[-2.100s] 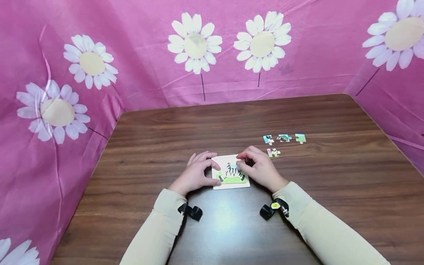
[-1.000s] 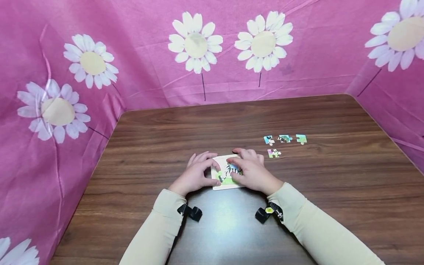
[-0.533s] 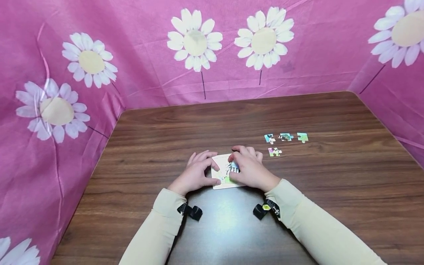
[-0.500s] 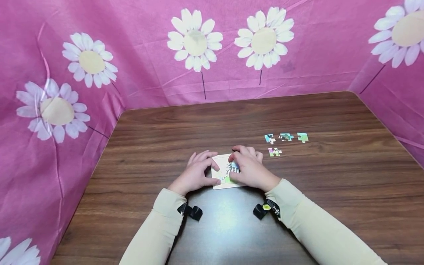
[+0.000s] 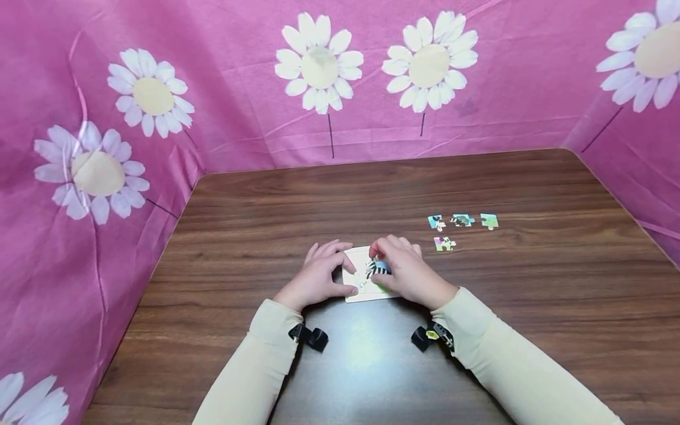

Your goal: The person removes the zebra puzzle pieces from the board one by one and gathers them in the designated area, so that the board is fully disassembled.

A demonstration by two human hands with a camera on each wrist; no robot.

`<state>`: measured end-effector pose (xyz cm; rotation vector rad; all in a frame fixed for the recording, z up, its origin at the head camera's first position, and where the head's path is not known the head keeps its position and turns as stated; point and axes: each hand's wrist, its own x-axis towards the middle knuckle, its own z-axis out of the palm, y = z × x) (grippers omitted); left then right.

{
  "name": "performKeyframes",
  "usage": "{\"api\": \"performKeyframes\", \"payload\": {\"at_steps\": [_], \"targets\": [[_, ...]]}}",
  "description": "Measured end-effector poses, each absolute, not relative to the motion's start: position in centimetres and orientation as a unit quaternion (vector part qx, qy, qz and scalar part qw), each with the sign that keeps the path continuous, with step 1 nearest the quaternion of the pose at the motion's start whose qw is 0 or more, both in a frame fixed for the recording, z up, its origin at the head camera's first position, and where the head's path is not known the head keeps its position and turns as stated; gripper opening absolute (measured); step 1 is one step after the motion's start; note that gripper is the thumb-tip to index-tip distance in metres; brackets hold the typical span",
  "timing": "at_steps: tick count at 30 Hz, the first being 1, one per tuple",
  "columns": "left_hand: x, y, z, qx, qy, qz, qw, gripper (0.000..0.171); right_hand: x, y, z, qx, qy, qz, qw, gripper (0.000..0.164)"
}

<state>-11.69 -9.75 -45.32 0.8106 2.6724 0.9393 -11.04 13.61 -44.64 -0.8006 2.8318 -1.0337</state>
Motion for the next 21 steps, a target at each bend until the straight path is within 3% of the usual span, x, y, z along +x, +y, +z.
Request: {"api": "performKeyframes", "payload": {"at_steps": [5,14,21], "targets": [[-11.79,-9.77,-45.35,0.280,0.901,0.316,0.097,0.027,-10.99,13.80,-44.42,-0.275,0.908,-0.315,0.003,0.036],[-11.84,-9.84,-45.49,0.281,0.902,0.312,0.096,0.027,-10.59,13.41,-44.19,-0.336,0.910,-0.217,-0.110,0.045],[-11.82,-9.85,-45.49,0.278,0.904,0.310,0.096,0.027,-10.50,13.40,-44.24,-0.310,0.918,-0.237,-0.075,0.047]]}}
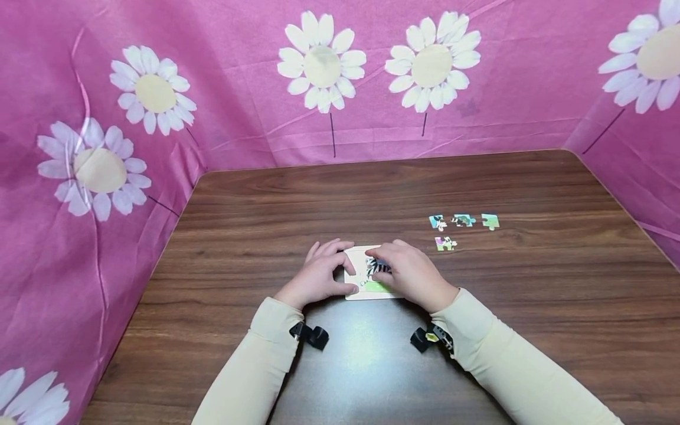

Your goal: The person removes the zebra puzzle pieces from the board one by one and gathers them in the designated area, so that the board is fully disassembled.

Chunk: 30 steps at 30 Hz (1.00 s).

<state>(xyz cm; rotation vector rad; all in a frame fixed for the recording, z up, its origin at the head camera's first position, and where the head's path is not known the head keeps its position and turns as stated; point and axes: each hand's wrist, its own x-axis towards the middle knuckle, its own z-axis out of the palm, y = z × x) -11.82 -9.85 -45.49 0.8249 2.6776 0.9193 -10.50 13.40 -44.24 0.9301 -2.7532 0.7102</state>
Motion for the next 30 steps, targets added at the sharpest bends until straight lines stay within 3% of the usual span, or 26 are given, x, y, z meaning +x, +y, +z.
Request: {"api": "performKeyframes", "payload": {"at_steps": [7,13,20,25,30], "targets": [[-11.9,-9.9,-45.5,0.277,0.904,0.309,0.099,0.027,-10.6,13.3,-44.5,0.286,-0.920,0.264,0.049,0.044],[-11.8,-10.0,-45.5,0.278,0.904,0.310,0.096,0.027,-10.7,13.3,-44.7,0.283,-0.918,0.272,0.057,0.050],[-11.9,-10.0,-45.5,0.280,0.904,0.308,0.096,0.027,-10.8,13.4,-45.5,0.318,-0.872,0.360,0.099,0.024],[-12.0,-9.9,-45.6,0.278,0.906,0.305,0.096,0.027,-11.0,13.7,-45.9,0.296,-0.834,0.453,0.108,0.031],[-12.0,-9.9,-45.7,0.278,0.905,0.307,0.095,0.027,-11.2,14.3,-46.2,0.237,-0.820,0.506,0.120,0.027]]}}
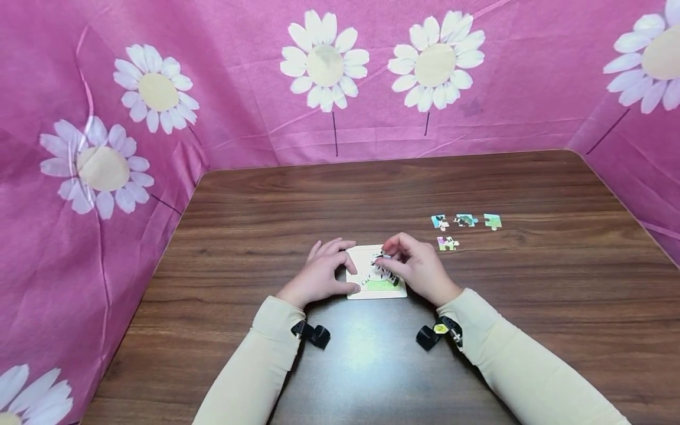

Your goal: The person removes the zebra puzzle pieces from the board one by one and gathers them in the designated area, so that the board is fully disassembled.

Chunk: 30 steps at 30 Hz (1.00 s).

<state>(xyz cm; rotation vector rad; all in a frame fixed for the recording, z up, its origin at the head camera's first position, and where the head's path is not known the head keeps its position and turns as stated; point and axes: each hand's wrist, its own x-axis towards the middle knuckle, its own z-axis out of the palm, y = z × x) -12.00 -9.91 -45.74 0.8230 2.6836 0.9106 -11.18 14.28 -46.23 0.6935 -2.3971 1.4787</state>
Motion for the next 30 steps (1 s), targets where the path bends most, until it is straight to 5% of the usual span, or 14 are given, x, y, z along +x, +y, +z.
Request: {"api": "performKeyframes", "payload": {"at_steps": [19,30], "targets": [[-12.1,-9.7,-45.7,0.272,0.907,0.305,0.099,0.026,-11.0,19.0,-47.1,0.129,-0.865,0.469,0.120,0.008],[-12.0,-9.8,-45.6,0.269,0.906,0.311,0.100,0.026,-11.0,21.6,-47.0,0.078,-0.878,0.458,0.116,0.013]]}}
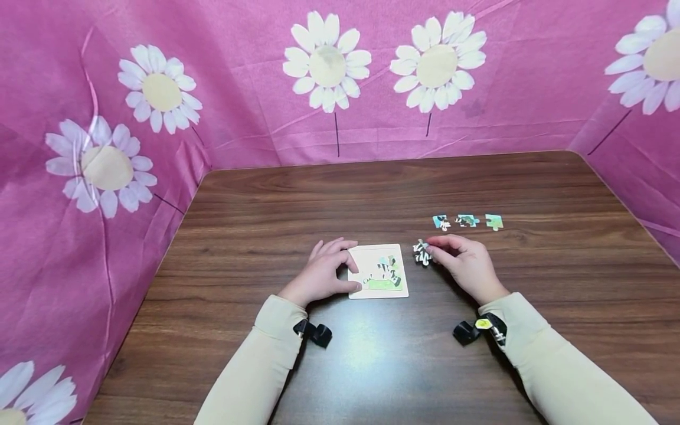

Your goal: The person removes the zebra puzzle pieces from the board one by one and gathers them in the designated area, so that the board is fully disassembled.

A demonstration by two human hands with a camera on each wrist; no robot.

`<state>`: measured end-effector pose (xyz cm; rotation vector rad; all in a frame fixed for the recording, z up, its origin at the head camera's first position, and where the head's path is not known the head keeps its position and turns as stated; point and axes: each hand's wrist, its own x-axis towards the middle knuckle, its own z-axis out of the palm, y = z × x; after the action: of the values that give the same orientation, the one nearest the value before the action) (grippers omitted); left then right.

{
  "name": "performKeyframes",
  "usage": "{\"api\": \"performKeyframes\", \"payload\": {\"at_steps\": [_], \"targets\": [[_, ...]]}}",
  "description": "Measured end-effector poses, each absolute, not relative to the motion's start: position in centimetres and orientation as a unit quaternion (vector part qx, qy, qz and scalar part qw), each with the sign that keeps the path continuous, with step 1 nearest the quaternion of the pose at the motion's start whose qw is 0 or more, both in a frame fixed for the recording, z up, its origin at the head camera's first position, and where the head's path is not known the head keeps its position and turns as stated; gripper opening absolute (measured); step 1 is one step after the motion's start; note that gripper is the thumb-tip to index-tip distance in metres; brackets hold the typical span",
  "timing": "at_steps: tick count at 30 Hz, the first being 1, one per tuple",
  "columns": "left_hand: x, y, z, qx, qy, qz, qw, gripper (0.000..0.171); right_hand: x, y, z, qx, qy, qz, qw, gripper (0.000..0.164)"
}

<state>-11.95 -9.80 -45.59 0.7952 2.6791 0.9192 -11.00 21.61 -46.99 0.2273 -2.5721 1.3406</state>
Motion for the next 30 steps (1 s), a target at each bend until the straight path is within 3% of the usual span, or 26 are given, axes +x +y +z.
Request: {"api": "performKeyframes", "payload": {"at_steps": [10,30], "targets": [[-12.0,-9.7,-45.7,0.270,0.905,0.311,0.105,0.026,-11.3,25.1,-47.2,0.040,-0.890,0.431,0.147,0.015],[-12.1,-9.8,-45.8,0.271,0.907,0.308,0.097,0.027,-12.4,29.2,-46.8,-0.008,-0.902,0.406,0.148,0.021]]}}
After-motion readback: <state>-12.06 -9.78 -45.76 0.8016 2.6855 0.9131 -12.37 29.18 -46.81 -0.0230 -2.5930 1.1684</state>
